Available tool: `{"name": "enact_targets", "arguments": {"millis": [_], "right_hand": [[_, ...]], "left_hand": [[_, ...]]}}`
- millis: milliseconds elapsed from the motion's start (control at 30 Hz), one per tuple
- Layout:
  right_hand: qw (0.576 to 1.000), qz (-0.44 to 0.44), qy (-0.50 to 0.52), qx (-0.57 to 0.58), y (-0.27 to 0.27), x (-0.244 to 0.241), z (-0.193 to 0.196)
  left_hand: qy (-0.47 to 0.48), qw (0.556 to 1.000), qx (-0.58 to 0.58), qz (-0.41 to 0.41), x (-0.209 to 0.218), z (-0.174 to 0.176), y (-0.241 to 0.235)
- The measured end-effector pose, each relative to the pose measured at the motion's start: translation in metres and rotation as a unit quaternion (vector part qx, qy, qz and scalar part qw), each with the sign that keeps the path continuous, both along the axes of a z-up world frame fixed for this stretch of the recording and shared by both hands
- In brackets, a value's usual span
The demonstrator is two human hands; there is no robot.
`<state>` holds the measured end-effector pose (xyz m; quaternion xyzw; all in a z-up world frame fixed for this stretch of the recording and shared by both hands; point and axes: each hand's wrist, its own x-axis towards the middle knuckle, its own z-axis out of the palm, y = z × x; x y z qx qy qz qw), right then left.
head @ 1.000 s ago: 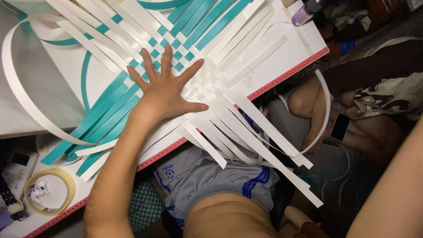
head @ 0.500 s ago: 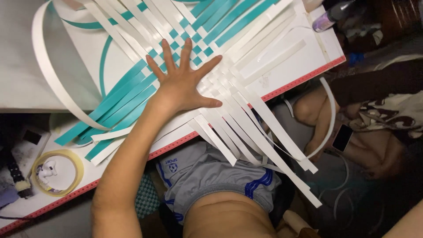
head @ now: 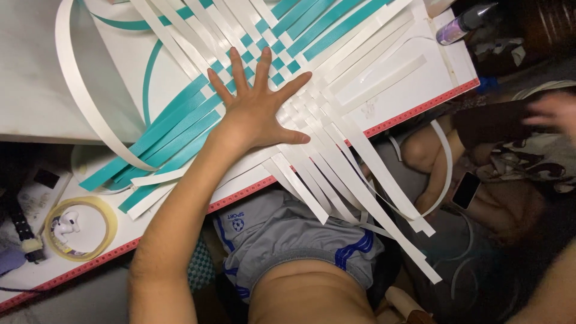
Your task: Interweaving teal and white plastic strips on a flat surface to create a woven pattern.
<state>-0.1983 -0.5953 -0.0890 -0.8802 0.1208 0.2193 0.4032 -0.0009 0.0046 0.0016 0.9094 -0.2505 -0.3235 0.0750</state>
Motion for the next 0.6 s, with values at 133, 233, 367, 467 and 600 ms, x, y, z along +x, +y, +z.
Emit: {"name": "enact_targets", "arguments": {"millis": [133, 233, 367, 467, 600], "right_hand": [[0.998, 0.001, 0.065, -0.005, 0.204, 0.023, 0.069], [0.994, 0.041, 0.106, -0.009, 0.252, 0.024, 0.074], [0.988, 0.129, 0.089, -0.011, 0.268, 0.026, 0.071], [0.992, 0.113, 0.055, -0.027, 0.266, 0.028, 0.074], [0.996, 0.047, 0.022, -0.07, 0.261, 0.033, 0.076]], "left_hand": [[0.006, 1.0, 0.005, 0.001, 0.0, -0.001, 0.001], [0.006, 1.0, 0.006, -0.001, 0.001, -0.001, 0.001], [0.003, 1.0, 0.002, 0.001, 0.0, -0.003, 0.0], [0.0, 1.0, 0.005, 0.001, 0.0, -0.005, 0.0], [0.002, 1.0, 0.005, 0.003, 0.001, -0.003, 0.001]]}}
